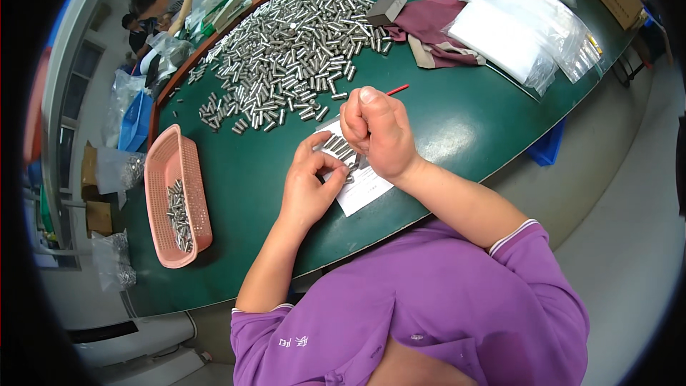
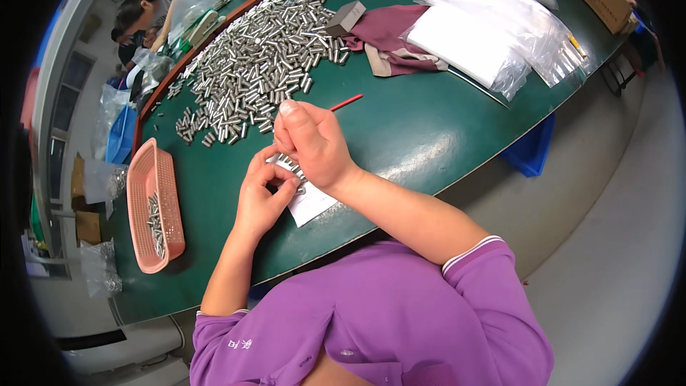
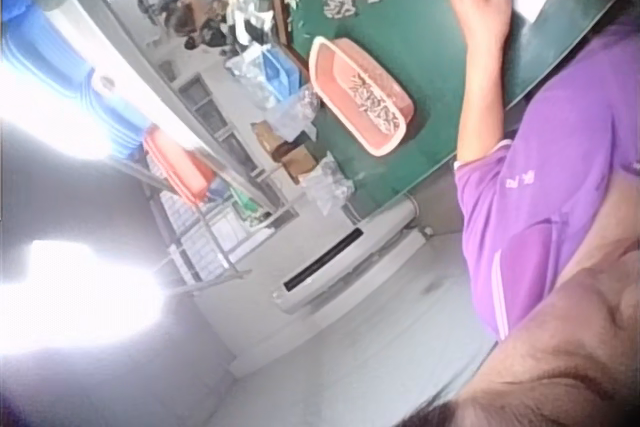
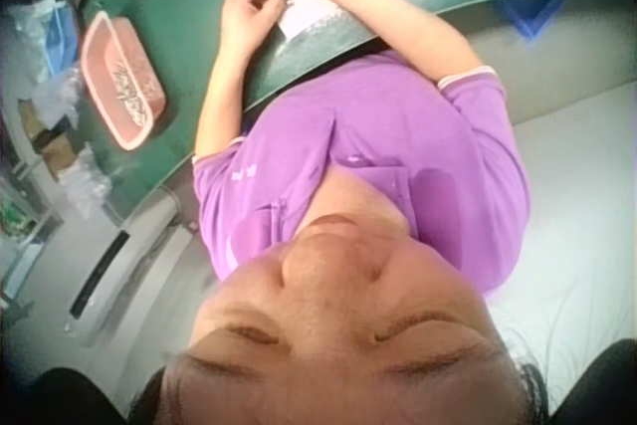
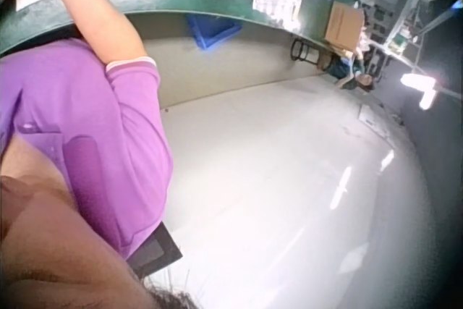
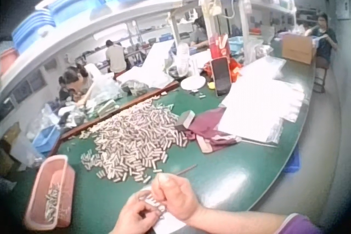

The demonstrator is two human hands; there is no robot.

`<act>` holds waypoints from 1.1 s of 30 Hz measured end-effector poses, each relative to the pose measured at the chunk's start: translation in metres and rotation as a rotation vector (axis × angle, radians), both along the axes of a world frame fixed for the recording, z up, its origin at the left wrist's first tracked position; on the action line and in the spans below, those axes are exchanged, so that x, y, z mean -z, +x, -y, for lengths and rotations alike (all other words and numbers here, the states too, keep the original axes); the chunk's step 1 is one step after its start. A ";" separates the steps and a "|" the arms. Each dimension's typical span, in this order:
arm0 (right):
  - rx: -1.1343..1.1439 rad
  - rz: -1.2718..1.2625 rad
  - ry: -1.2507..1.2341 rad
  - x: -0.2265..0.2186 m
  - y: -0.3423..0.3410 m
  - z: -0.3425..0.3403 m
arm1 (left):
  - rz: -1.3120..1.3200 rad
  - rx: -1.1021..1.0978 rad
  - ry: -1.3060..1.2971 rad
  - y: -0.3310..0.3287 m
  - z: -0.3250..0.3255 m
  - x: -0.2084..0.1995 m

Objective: The person sorts small cylindrical metal parts from a large pile on a green table. They pick up individual pieces, inspect them, and arrange them in neat rows on a white paper sheet. The person occasionally uses a metal ruler to measure or align the parts. Sorted parts are also placed into a pink plastic basket.

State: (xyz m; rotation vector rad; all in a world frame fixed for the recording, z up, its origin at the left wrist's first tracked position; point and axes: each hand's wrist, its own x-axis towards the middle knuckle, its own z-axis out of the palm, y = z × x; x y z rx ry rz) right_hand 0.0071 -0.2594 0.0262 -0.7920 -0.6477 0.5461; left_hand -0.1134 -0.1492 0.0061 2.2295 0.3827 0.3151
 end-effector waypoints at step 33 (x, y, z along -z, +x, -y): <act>-0.069 -0.063 0.030 -0.001 -0.005 0.008 | 0.036 0.026 0.095 -0.005 0.006 0.002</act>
